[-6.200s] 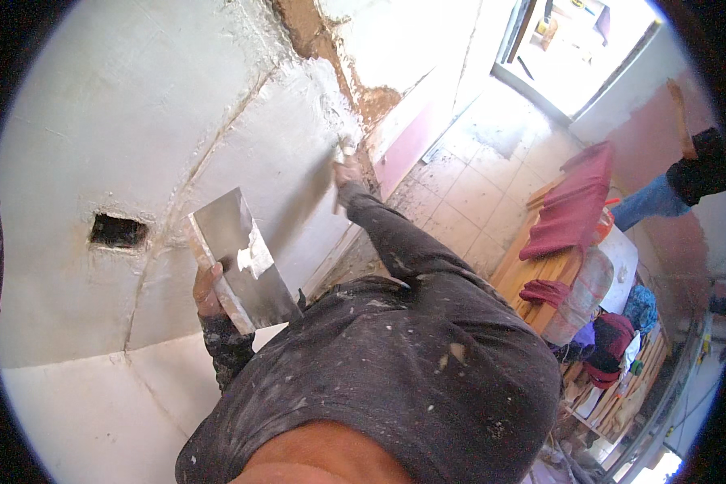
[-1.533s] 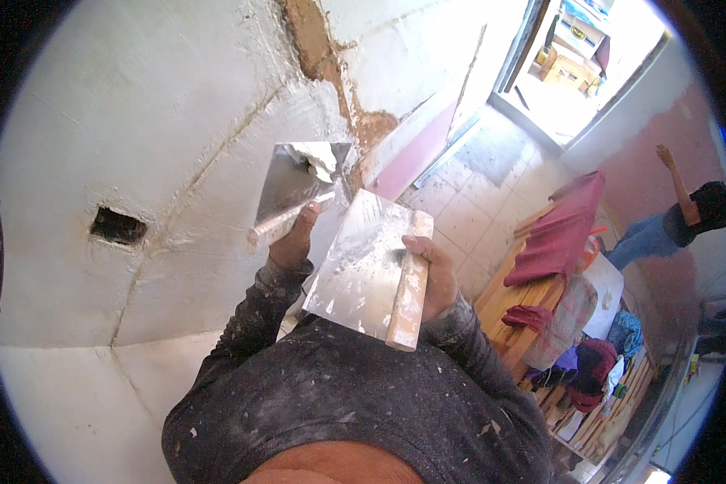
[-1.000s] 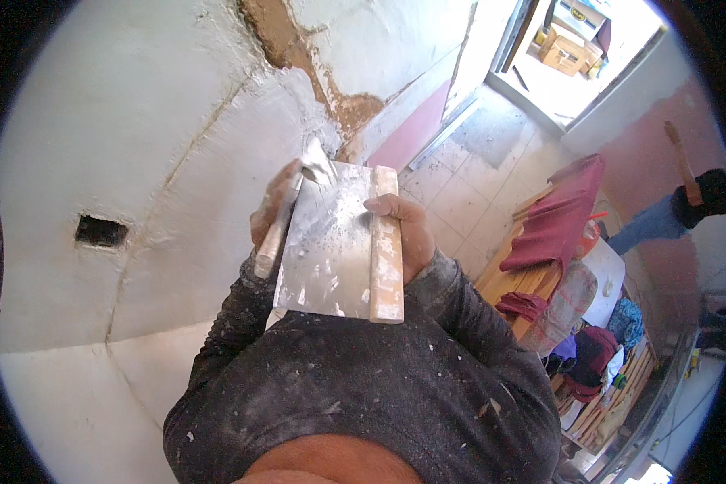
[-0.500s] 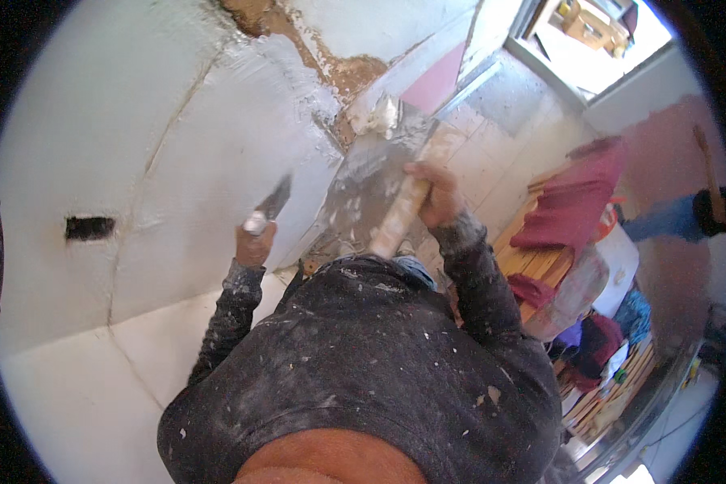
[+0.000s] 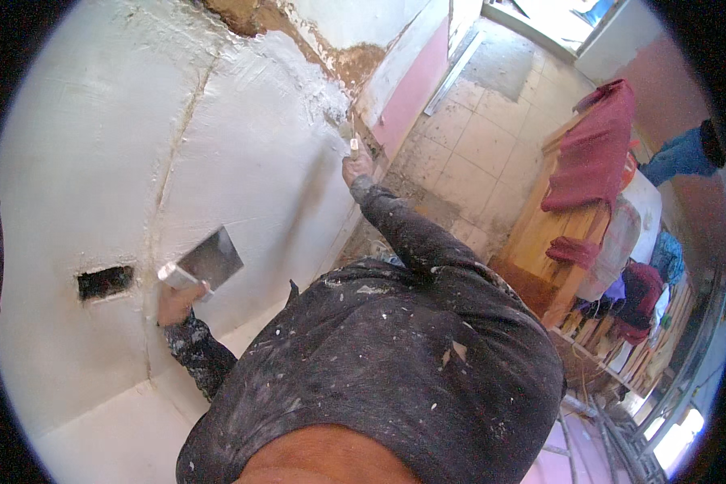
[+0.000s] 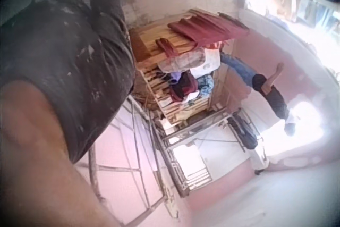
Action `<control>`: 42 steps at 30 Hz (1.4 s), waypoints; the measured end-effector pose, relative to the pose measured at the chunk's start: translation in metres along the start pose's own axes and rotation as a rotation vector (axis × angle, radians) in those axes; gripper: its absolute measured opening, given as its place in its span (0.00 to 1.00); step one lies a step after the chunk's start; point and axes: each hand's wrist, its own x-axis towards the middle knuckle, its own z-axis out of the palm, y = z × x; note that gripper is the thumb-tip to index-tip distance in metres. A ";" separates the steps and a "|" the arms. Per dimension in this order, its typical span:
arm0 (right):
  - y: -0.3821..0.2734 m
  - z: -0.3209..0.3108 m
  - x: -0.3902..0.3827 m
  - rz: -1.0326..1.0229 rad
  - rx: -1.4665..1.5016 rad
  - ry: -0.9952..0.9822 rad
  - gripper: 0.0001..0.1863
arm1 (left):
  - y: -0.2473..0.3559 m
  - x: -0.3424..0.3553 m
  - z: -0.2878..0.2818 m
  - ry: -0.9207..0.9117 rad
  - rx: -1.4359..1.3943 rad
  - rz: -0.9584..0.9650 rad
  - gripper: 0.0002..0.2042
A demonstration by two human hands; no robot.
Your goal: The person applies plaster to a damaged wall using a trowel and a smaller scraper. They repeatedly scoop plaster from a board and smooth it onto the wall surface, focusing on filling gaps and leveling the area.
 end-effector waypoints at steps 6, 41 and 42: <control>-0.051 0.057 -0.024 0.022 -0.375 -0.060 0.32 | 0.003 -0.001 -0.013 -0.103 0.216 0.068 0.12; -0.068 0.019 0.046 -0.224 -0.414 -0.095 0.10 | 0.009 0.016 -0.019 -0.242 0.300 -0.043 0.20; -0.083 0.028 0.043 -0.353 -0.580 -0.084 0.09 | 0.008 0.017 -0.019 -0.236 0.290 -0.009 0.20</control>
